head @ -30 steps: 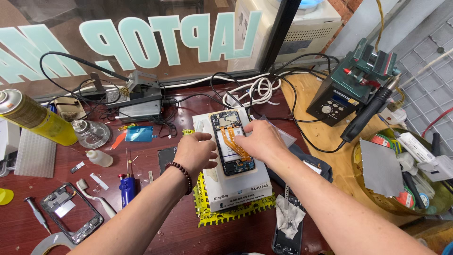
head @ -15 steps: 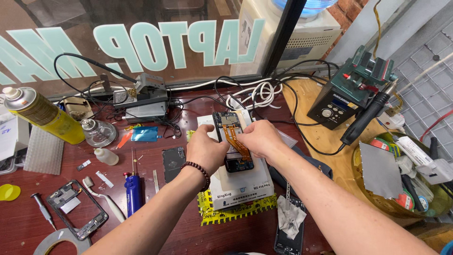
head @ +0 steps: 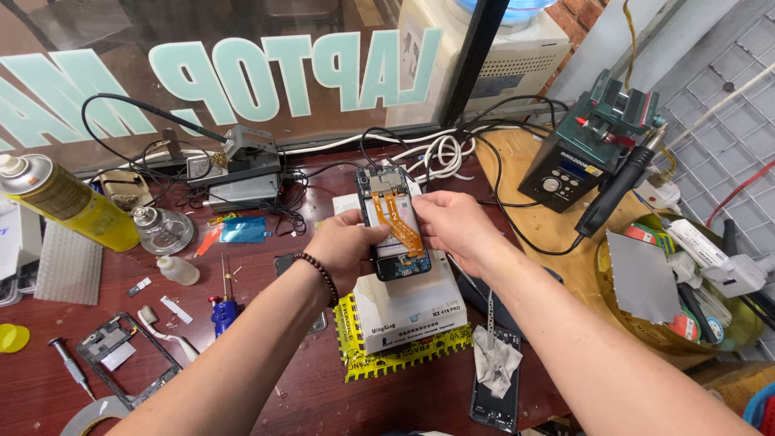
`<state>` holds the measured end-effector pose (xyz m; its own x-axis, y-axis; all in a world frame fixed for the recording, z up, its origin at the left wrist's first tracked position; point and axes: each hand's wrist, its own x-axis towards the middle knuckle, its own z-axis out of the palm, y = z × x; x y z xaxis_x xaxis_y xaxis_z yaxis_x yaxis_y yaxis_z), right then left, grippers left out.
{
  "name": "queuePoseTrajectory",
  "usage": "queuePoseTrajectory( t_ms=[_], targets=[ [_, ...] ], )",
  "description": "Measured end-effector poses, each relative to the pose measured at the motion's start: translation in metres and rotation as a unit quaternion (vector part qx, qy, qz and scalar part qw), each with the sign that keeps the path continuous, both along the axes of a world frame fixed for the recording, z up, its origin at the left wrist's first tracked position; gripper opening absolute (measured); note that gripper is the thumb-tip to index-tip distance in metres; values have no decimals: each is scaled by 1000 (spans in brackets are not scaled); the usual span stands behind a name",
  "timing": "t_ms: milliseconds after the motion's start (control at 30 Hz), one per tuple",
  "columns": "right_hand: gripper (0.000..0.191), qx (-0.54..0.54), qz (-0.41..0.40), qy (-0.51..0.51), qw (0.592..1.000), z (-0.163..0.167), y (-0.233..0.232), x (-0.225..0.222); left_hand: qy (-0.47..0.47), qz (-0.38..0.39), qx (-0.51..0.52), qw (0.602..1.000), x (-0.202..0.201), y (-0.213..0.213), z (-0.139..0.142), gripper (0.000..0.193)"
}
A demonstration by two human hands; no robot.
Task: The person connects a ribbon cable to a smartphone motherboard, then plugs in a USB cable to test the device. After confirming the screen displays a charging icon, they disconnect the cable and continue adjusting internal components on the workbench.
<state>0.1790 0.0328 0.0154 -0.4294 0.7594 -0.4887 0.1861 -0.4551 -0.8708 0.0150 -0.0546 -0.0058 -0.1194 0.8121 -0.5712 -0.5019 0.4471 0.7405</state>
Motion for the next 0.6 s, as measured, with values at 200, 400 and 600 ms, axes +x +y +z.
queuePoseTrajectory(
  t_ms=[200, 400, 600],
  targets=[
    [25, 16, 56, 44, 997, 35, -10, -4, -70, -15, 69, 995, -24, -3, 28, 17],
    [26, 15, 122, 38, 992, 55, -24, -13, -75, -13, 139, 987, -44, -14, 48, 15],
    [19, 27, 144, 110, 983, 60, -34, -36, -46, -1, 86, 995, -56, -48, 67, 19]
  ],
)
